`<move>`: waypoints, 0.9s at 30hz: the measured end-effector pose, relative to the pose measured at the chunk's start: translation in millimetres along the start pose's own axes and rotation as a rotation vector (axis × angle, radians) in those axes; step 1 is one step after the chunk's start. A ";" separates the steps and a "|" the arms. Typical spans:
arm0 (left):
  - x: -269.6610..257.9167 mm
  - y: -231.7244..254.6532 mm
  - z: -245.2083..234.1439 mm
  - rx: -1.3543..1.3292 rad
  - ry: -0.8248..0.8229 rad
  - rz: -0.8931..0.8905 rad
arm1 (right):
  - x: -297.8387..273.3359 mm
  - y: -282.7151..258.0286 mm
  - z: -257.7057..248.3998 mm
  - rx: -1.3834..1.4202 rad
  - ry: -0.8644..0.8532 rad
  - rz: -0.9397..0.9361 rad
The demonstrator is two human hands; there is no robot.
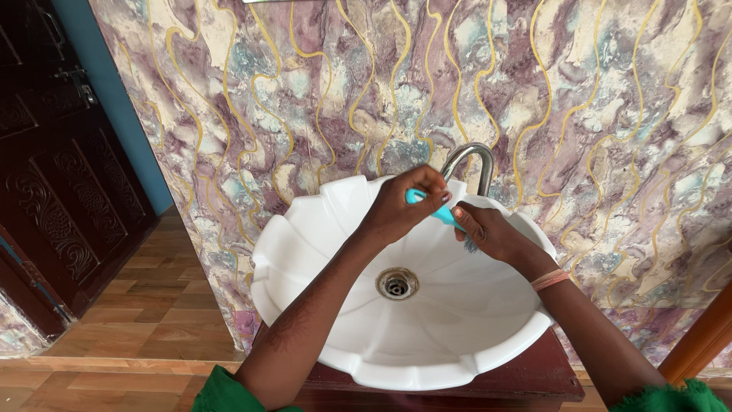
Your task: The person cleans a sink and faucet using a brush.
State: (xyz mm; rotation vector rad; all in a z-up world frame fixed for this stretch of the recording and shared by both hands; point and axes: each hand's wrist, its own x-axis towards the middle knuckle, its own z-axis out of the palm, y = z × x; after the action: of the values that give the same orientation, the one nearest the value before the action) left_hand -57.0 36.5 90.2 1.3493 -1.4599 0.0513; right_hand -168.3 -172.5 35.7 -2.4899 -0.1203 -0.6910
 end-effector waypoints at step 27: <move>-26.7 -131.7 -42.7 0.429 -0.595 -1.011 | 3.9 -14.7 -2.5 0.012 0.205 0.021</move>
State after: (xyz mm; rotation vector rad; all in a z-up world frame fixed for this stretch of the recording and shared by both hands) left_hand 59.5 35.8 10.8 2.4718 -1.0751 -0.7836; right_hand -169.3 -161.6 46.5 -2.3892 -0.0223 -0.9287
